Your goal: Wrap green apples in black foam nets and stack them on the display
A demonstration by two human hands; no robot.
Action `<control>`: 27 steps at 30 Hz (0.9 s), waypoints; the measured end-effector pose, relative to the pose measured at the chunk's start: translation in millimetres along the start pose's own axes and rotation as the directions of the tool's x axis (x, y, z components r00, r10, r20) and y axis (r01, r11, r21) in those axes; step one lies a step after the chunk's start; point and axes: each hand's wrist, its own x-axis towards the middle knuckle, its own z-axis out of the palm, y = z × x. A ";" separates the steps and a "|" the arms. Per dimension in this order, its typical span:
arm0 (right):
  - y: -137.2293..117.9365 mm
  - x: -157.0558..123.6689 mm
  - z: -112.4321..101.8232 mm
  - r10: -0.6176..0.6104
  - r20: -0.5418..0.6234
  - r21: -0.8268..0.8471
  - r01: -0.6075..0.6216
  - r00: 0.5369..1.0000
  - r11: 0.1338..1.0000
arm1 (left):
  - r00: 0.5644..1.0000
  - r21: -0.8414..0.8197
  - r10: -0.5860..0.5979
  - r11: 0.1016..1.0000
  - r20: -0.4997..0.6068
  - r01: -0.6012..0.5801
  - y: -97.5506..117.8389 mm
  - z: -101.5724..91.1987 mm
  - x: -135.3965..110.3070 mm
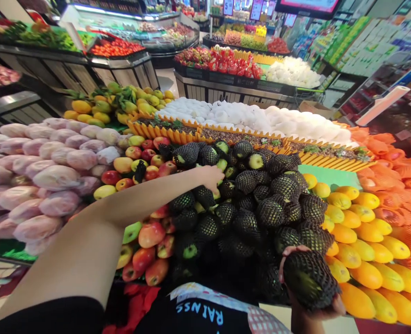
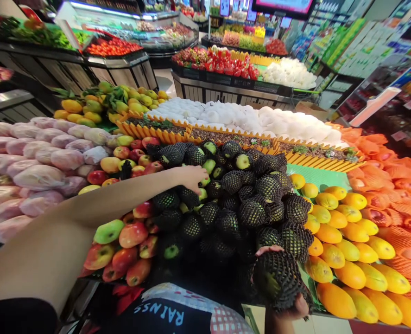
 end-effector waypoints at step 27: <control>-3.7 -49.7 -1.5 -0.032 -0.183 0.072 0.046 0.983 0.996 | 0.682 -0.657 -0.591 0.723 -0.431 0.212 23.5 -29.3 39.1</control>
